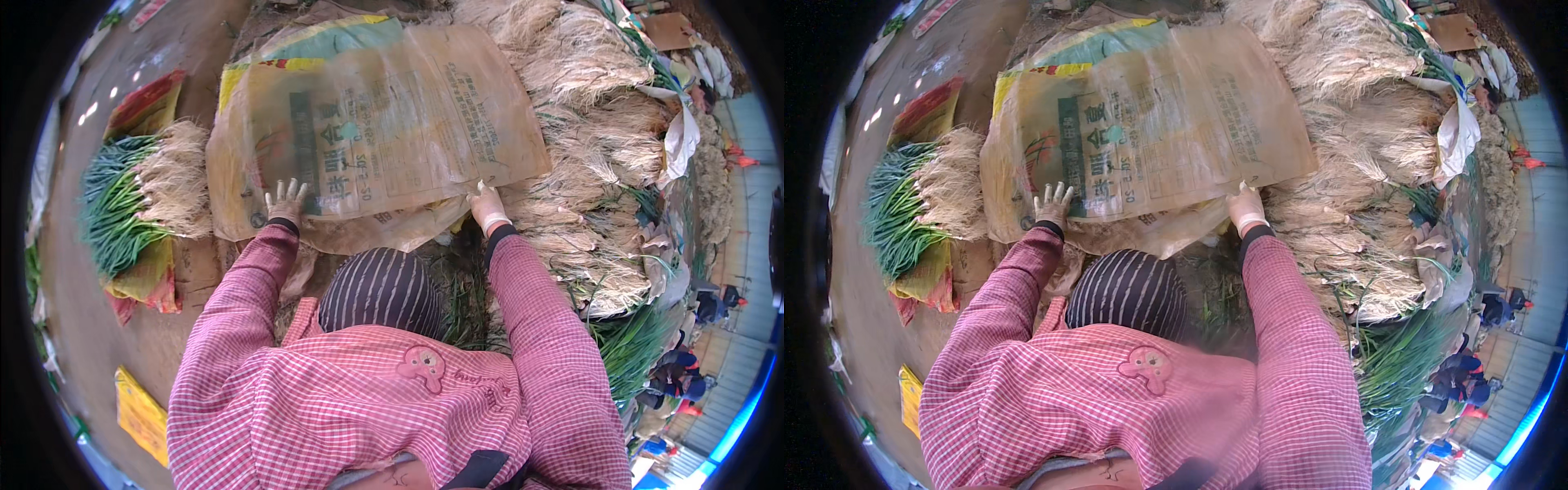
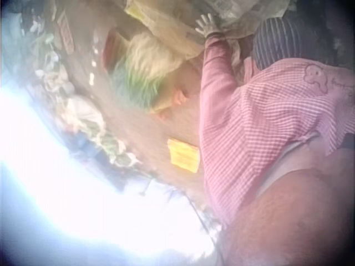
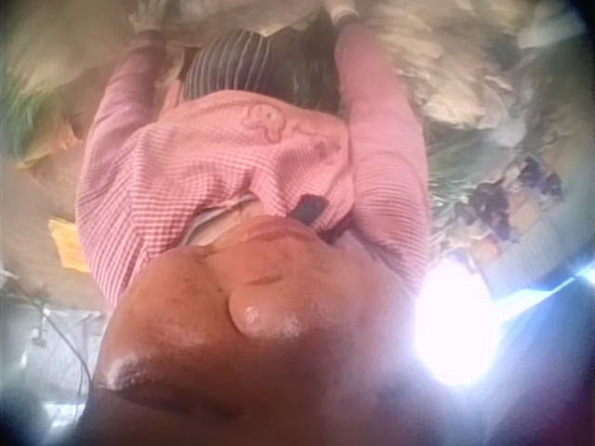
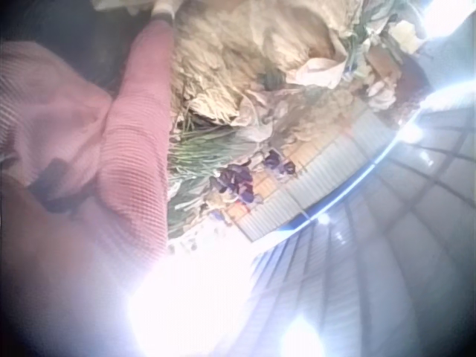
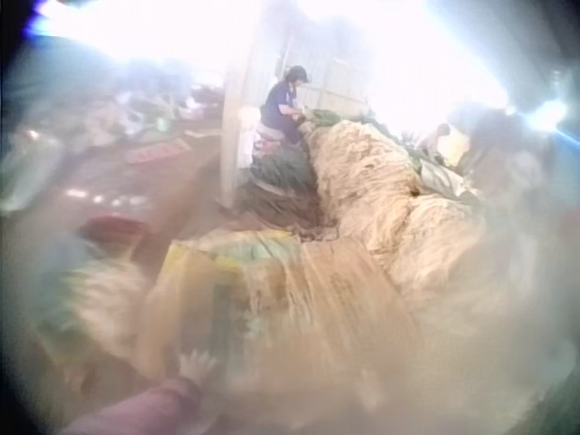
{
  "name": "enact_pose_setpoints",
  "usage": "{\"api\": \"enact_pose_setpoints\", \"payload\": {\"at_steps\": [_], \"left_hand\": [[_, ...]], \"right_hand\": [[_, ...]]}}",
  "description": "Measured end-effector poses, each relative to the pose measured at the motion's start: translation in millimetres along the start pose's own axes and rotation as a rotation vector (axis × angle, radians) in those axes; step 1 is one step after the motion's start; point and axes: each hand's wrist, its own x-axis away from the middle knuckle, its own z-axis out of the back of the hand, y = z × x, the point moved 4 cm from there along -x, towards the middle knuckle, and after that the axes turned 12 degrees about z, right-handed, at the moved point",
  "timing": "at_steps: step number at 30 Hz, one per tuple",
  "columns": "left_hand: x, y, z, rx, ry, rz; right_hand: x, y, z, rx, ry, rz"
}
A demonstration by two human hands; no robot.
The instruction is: The person sorts through bunches of scallions by hand, cleaning the roots and removing dried outer leaves before placing the cleaned bunch onto a plastic sheet and covering it with a bag.
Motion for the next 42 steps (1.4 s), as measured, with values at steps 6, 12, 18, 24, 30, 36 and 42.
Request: {"api": "enact_pose_setpoints", "payload": {"at_steps": [6, 12, 18, 24, 30, 36, 42], "left_hand": [[-72.1, -4.8, 25.8, -0.085, 0.069, 0.238], [-129.0, -43.3, -2.5, -0.054, 0.004, 0.076], [-105.8, -30.2, -50.7, -0.054, 0.183, 0.139], [-58.5, 27.5, -7.6, -0.057, -0.042, 0.324], [-25.1, 57.5, 33.1, -0.078, 0.031, 0.26], [17.1, 146.8, 33.1, 0.029, 0.149, -0.041], [53.7, 325.0, 177.0, 0.285, 0.339, -0.835]], "right_hand": [[-31.9, 7.8, -23.7, -0.035, -0.074, 0.097], [-37.5, 2.7, -15.0, -0.155, -0.034, 0.042], [23.0, 30.6, 33.7, -0.131, 0.1, 0.135], [185.5, 31.4, 72.9, -0.107, -0.104, 0.226], [365.0, 51.8, 67.2, -0.212, -0.164, 0.022], [541.2, 107.0, 41.6, 0.112, 0.059, 0.049], [651.7, 132.5, 36.2, 0.112, 0.582, 0.01]]}}
